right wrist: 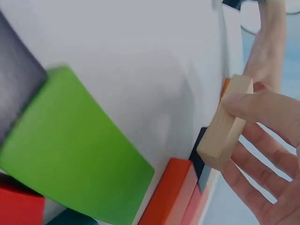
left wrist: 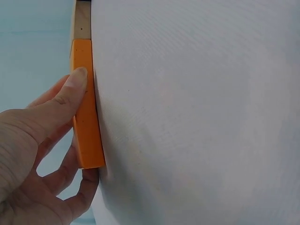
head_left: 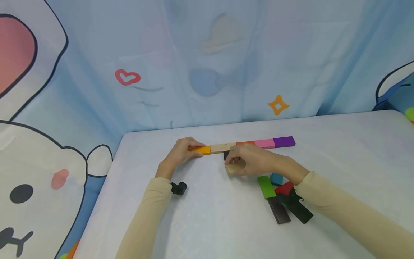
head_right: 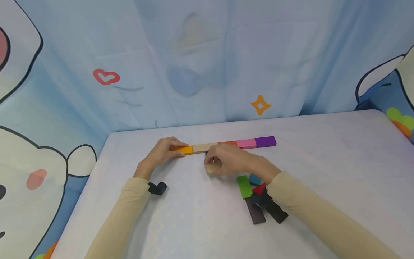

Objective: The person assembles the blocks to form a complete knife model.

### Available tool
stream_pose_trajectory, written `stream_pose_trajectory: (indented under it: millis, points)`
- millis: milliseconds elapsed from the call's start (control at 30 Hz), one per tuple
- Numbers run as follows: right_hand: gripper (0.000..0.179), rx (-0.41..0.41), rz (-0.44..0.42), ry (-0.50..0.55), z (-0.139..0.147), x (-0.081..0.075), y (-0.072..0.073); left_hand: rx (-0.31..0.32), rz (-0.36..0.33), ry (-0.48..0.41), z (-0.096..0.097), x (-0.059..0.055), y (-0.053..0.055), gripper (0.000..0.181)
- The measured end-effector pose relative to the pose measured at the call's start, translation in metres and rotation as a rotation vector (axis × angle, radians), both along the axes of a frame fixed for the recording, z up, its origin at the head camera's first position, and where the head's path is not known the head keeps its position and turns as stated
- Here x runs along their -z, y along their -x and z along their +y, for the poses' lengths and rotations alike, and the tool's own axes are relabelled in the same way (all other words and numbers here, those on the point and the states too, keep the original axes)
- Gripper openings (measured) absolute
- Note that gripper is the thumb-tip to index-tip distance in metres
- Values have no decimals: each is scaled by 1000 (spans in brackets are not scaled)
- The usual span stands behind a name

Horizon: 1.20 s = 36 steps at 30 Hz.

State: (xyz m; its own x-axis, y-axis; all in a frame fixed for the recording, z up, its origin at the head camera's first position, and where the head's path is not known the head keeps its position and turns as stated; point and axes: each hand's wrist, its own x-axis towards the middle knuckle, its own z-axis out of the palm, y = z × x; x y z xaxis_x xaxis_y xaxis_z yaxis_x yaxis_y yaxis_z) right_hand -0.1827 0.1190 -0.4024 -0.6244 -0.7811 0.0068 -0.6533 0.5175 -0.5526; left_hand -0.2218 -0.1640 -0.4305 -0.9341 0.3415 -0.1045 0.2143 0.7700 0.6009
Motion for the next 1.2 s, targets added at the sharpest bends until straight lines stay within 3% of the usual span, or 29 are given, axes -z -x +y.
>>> stream_pose_trajectory:
  millis: [200, 467, 867, 1200]
  points:
    - [26, 36, -13, 57, -1, 7, 12, -8, -16, 15, 2, -1, 3, 36]
    - [20, 90, 81, 23, -9, 20, 4, -28, -22, 11, 3, 2, 0, 36]
    - [30, 166, 217, -38, -17, 24, -4, -25, -19, -9, 2, -1, 0, 36]
    - [31, 176, 255, -60, -16, 26, -5, -20, -12, -16, 1, 0, -1, 37]
